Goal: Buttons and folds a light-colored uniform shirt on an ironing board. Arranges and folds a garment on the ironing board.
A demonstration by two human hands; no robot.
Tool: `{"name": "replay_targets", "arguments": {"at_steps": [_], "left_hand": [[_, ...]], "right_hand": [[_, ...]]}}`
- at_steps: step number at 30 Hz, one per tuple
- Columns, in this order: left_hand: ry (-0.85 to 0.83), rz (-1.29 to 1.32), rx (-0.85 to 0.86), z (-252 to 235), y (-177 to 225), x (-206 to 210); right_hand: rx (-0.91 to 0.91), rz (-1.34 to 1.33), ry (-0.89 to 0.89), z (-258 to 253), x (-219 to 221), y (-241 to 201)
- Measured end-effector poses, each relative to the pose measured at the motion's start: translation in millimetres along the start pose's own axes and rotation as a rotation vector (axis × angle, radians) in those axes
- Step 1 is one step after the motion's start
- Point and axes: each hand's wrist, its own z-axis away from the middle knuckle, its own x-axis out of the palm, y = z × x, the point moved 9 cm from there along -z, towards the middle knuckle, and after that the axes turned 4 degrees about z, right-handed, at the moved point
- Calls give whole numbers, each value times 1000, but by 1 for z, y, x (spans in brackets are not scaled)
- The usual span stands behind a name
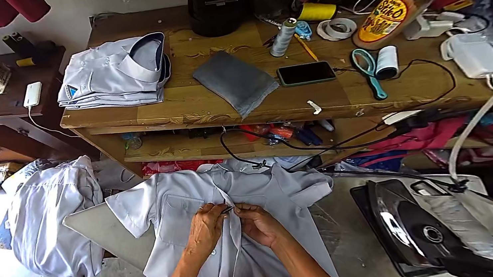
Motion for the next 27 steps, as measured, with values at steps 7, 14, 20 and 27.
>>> {"name": "replay_targets", "arguments": {"at_steps": [7,14,20,27], "left_hand": [[-11,4,50,0,3,-1],[48,70,83,6,-1,8],[139,27,143,10,-2,10],[129,20,160,8,0,11]], "right_hand": [[3,22,21,1,0,0],[54,-35,44,-1,-4,3],[83,-78,62,-2,-3,3],[86,-100,50,-3,-4,5]]}}
